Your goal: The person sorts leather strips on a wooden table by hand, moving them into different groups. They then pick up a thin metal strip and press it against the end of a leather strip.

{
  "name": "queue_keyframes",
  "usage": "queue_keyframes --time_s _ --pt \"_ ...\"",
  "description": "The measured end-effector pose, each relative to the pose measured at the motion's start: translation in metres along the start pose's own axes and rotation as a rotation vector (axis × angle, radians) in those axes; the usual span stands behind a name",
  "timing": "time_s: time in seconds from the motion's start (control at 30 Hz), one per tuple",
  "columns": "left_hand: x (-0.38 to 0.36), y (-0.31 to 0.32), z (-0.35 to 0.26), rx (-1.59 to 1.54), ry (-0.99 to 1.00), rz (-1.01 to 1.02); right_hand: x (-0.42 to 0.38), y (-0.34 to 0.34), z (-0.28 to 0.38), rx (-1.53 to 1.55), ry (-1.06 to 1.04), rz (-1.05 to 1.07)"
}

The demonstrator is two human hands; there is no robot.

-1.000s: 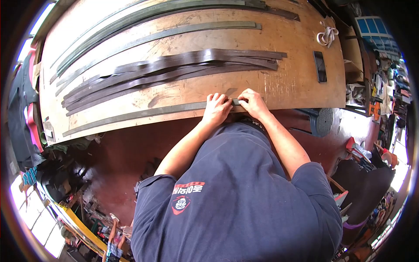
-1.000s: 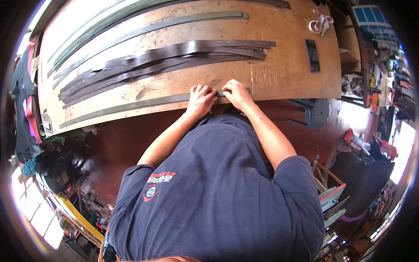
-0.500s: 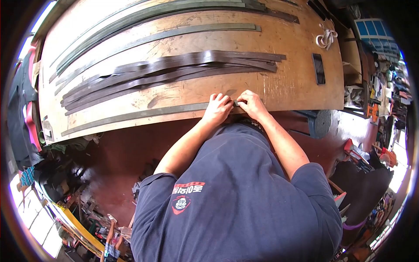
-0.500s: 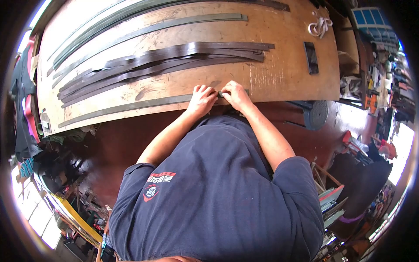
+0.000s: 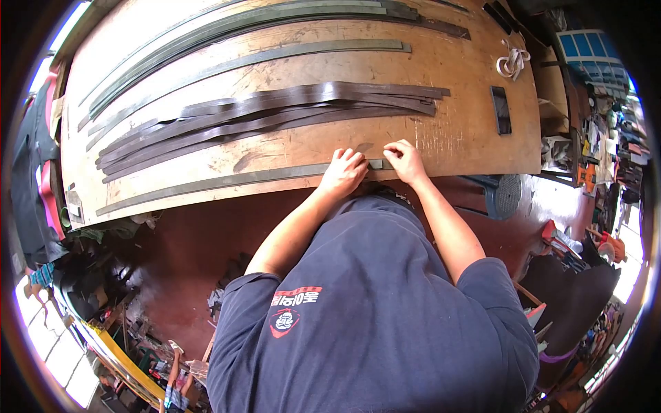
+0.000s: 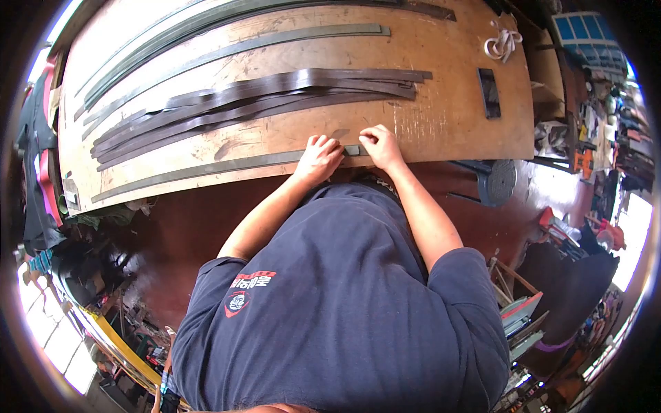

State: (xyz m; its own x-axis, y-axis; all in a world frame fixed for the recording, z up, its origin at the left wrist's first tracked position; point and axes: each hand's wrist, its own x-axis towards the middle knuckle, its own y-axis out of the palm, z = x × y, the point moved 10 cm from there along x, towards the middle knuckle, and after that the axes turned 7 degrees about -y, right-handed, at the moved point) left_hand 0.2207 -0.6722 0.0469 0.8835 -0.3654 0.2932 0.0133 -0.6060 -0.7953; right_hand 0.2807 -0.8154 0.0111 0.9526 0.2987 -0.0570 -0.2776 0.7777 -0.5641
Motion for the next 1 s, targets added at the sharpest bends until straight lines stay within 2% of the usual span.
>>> queue_keyframes --time_s 0.3,0.43,0.5,1.0 --pt "-0.001 0.001 0.001 0.001 -0.045 0.033 -0.009 -0.034 -0.003 -0.053 -0.007 -0.076" --pt "-0.001 0.002 0.000 0.012 -0.059 0.048 -0.020 -0.028 0.019 -0.145 -0.123 -0.006" --pt "-0.002 0.002 0.000 0.015 -0.047 0.048 -0.024 -0.017 0.034 -0.264 -0.274 0.046" --pt "-0.001 0.008 -0.004 0.043 0.009 0.134 -0.028 -0.013 0.034 -0.296 -0.246 0.014"
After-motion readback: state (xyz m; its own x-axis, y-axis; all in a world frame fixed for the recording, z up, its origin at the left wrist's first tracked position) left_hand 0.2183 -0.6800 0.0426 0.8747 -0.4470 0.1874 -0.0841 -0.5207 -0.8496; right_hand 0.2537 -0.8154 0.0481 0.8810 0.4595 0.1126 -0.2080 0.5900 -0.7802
